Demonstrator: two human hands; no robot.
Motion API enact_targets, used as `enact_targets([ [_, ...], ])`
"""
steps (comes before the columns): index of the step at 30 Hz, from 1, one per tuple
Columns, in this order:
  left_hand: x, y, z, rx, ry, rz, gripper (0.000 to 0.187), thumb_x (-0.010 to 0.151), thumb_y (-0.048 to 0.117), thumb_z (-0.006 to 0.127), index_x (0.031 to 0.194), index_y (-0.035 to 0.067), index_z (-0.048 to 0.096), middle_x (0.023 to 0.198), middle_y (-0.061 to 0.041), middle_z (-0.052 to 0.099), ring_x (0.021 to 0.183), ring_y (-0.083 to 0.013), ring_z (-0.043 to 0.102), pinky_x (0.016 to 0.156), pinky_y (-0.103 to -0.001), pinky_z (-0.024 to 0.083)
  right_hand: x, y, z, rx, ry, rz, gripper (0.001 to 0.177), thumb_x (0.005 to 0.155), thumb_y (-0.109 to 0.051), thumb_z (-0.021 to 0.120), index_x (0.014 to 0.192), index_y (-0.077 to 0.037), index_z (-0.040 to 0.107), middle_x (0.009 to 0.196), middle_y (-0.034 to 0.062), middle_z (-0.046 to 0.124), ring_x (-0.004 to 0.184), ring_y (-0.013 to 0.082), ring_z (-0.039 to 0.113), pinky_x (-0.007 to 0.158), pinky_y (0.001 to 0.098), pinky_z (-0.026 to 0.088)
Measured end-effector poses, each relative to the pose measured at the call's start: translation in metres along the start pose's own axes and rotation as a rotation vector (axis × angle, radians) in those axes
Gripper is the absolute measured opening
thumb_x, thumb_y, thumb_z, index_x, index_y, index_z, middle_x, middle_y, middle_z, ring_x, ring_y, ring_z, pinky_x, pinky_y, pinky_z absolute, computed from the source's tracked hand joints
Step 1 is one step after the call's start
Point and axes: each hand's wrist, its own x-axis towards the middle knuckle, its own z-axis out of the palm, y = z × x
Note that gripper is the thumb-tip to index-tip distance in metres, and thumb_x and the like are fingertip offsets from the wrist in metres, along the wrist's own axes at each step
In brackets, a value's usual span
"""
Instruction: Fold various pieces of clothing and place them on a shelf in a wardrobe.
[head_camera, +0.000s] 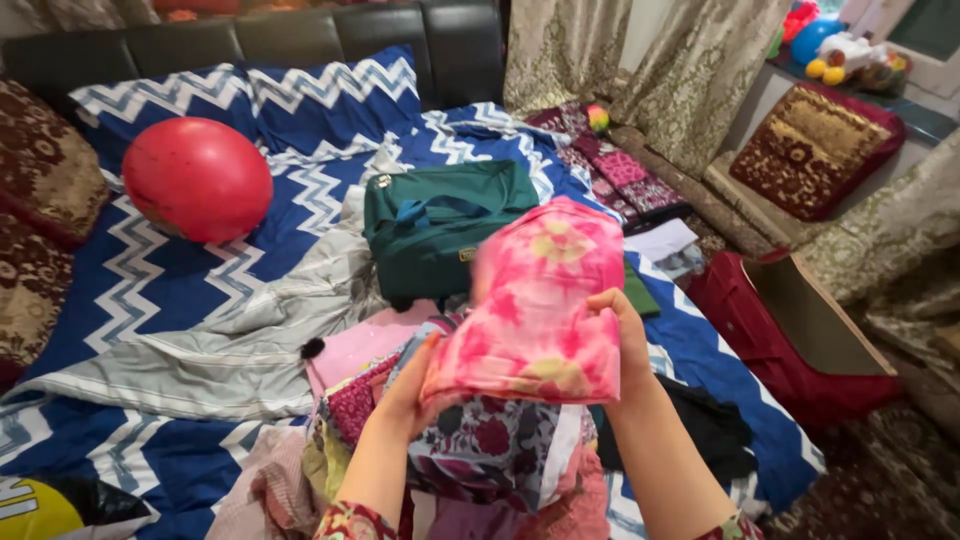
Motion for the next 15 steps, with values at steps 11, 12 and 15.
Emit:
enact_targets([
  [11,0.083,-0.088,-0.173,0.219,0.305,0.106,0.025,0.094,0.012,0.063,0.115,0.002,0.071,0.101,-0.012,0.078,0.085,-0.0246,0.077,0.073,-0.041,0.062,-0.033,0.075,-0.031,-1.134,0.209,-0.166,0.035,0.084,-0.014,0.067,0.118,-0.007,0.065,0.103,0.011,0.072,0.091,0.0212,0.07,0.079,0.0353,0.055],
  [12,0.085,-0.097,-0.181,0.201,0.308,0.162,0.025,0.094,0.012,0.063,0.115,0.001,0.072,0.102,-0.011,0.079,0.086,-0.0237,0.076,0.075,-0.039,0.061,-0.042,0.077,-0.015,-1.267,0.142,-0.302,0.035,0.083,-0.015,0.07,0.116,-0.004,0.067,0.106,0.0106,0.073,0.095,0.0217,0.071,0.084,0.0348,0.055],
  [15,0.074,-0.087,-0.171,0.132,0.32,0.158,0.033,0.102,0.026,0.058,0.116,-0.001,0.071,0.104,-0.013,0.078,0.087,-0.0257,0.075,0.077,-0.039,0.06,-0.058,0.096,0.043,-1.353,-0.156,-0.386,0.031,0.084,-0.019,0.074,0.113,-0.007,0.071,0.106,0.0083,0.075,0.098,0.0227,0.072,0.086,0.0339,0.055],
])
